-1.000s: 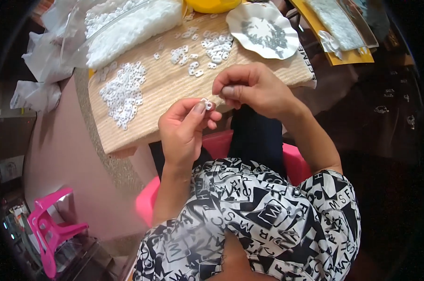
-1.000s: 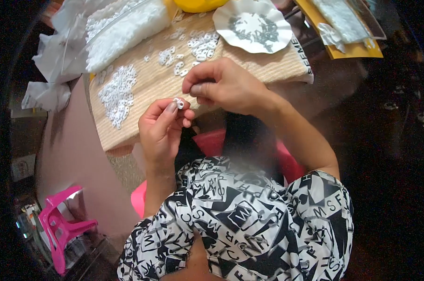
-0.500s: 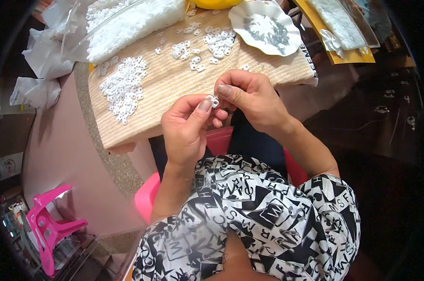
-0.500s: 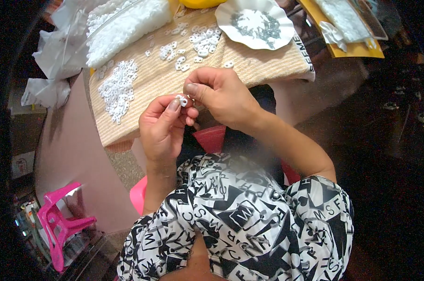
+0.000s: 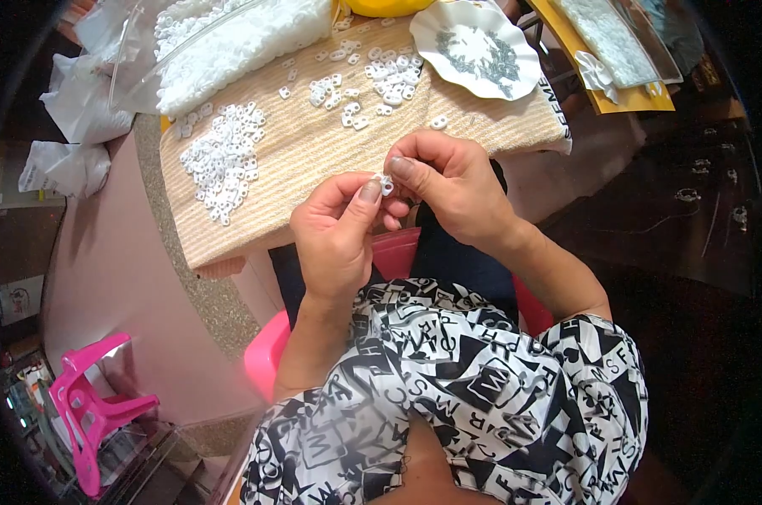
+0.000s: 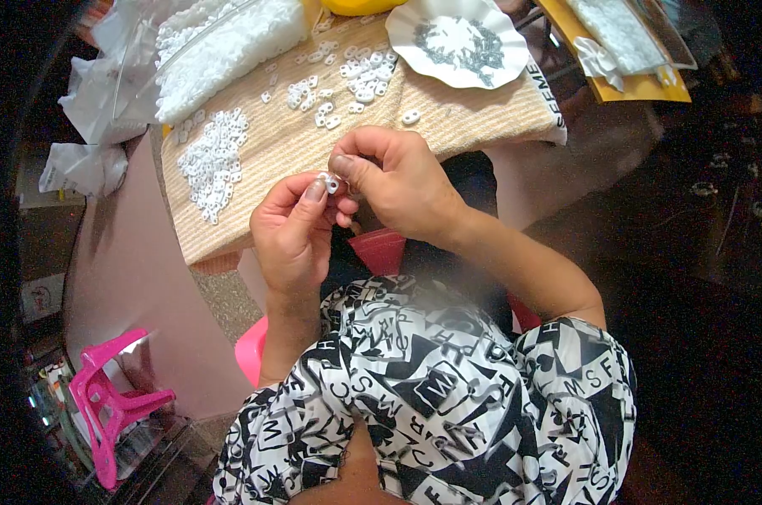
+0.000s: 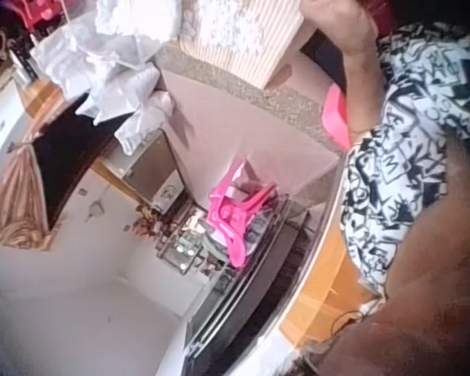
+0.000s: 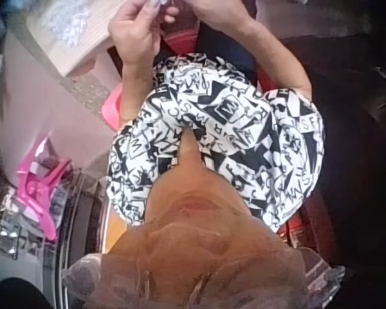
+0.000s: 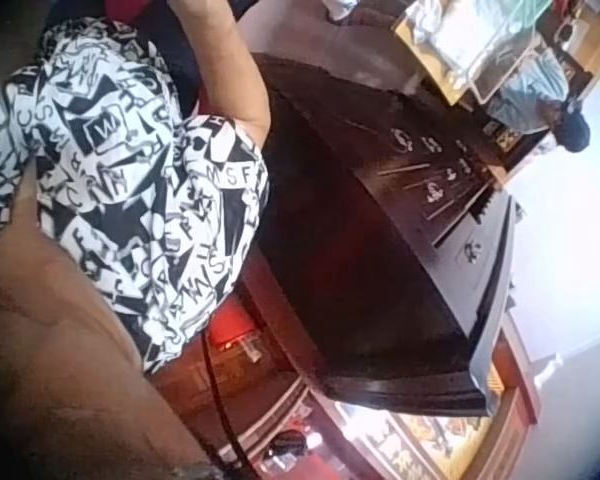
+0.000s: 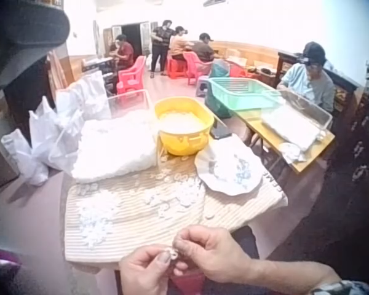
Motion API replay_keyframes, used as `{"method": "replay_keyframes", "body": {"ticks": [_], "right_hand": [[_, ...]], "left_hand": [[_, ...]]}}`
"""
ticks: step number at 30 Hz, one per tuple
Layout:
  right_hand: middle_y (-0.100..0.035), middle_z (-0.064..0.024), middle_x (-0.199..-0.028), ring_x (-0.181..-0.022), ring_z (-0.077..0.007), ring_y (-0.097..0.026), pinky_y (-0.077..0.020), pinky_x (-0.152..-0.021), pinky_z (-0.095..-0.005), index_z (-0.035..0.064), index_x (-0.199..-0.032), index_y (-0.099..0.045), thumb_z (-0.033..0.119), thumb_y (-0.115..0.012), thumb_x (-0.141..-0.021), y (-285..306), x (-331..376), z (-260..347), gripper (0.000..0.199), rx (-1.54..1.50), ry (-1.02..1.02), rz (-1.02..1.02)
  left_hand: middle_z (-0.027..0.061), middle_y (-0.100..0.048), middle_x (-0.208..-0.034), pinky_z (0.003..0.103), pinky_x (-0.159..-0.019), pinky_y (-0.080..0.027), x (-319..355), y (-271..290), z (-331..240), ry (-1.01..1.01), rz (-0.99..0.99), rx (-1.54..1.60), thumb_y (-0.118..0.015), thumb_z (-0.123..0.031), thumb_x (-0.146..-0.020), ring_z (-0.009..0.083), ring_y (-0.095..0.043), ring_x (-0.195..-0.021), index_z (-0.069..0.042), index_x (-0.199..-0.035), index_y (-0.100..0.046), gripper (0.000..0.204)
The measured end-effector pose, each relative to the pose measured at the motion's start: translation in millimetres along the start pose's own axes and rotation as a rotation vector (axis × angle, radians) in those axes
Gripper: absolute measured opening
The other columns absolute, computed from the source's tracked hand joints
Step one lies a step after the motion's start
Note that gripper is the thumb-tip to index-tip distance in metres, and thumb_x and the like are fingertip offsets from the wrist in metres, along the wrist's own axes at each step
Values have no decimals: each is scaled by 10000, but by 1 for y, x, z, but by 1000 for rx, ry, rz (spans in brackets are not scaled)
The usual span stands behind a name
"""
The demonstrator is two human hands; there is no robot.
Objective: Manually assembling small white plastic components by inserting tiny metal pins.
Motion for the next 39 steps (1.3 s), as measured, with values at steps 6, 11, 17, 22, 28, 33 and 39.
{"method": "replay_keyframes", "body": {"ticks": [6, 11, 17, 22, 28, 33, 39], "right_hand": [[-512, -27, -600, -509, -73, -506, -431, -439, -216, -15, -798, -512, 52, -489, -852, -7, 5, -1, 89, 113, 110, -67], [-509, -27, -589, -501, -74, -502, -432, -440, -222, -22, -779, -512, 17, -492, -839, -12, 7, -1, 75, 189, 187, -150], [-526, -43, -591, -502, -83, -519, -436, -439, -232, -29, -764, -524, 5, -506, -820, -14, 7, -3, 68, 269, 204, -149], [-545, -77, -587, -487, -96, -527, -436, -438, -244, -32, -750, -541, 9, -538, -793, -10, 4, -9, 60, 489, 387, -214], [-540, -33, -578, -499, -83, -524, -429, -437, -225, -21, -766, -560, 43, -517, -828, -9, -5, -11, 99, 251, 161, -77], [-582, -56, -760, -622, -81, -546, -468, -568, -206, -31, -994, -574, 144, -513, -867, 10, -12, -12, 225, -36, -38, -27], [-603, -33, -800, -683, -74, -548, -438, -589, -197, -21, -1021, -574, 135, -538, -850, 40, -23, -2, 235, 382, 71, -102]], "left_hand": [[92, -596, -701, 190, -521, -447, 4, -2, 3, -102, -70, -128, -534, -50, -838, 110, -565, -599, 60, -879, -555, 119], [59, -581, -676, 175, -490, -423, 5, -1, 5, -183, -115, -159, -539, -51, -838, 83, -543, -567, 45, -847, -555, 99], [24, -568, -640, 168, -478, -407, 8, -1, 2, -249, -147, -316, -540, -31, -832, 54, -515, -548, 26, -820, -559, 61], [21, -561, -622, 168, -474, -405, 6, -2, 2, -299, -155, -422, -538, -30, -832, 48, -504, -534, 20, -803, -556, 61], [29, -567, -635, 179, -488, -420, 2, 6, 6, -247, -185, -360, -524, -35, -840, 63, -522, -548, 24, -812, -553, 71], [88, -589, -736, 204, -528, -448, -9, 9, 8, -125, -142, -58, -520, -40, -841, 114, -557, -596, 42, -857, -552, 90], [141, -596, -820, 257, -580, -499, -13, 23, 4, -22, -155, 72, -505, -37, -842, 188, -595, -671, 42, -882, -547, 99]]}}
Point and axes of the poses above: each hand's wrist, its own x-axis away from the middle knuckle, its own y-axis out of the back of the hand, z = x × y, the point moved 3 cm from there along -x, towards the middle knuckle
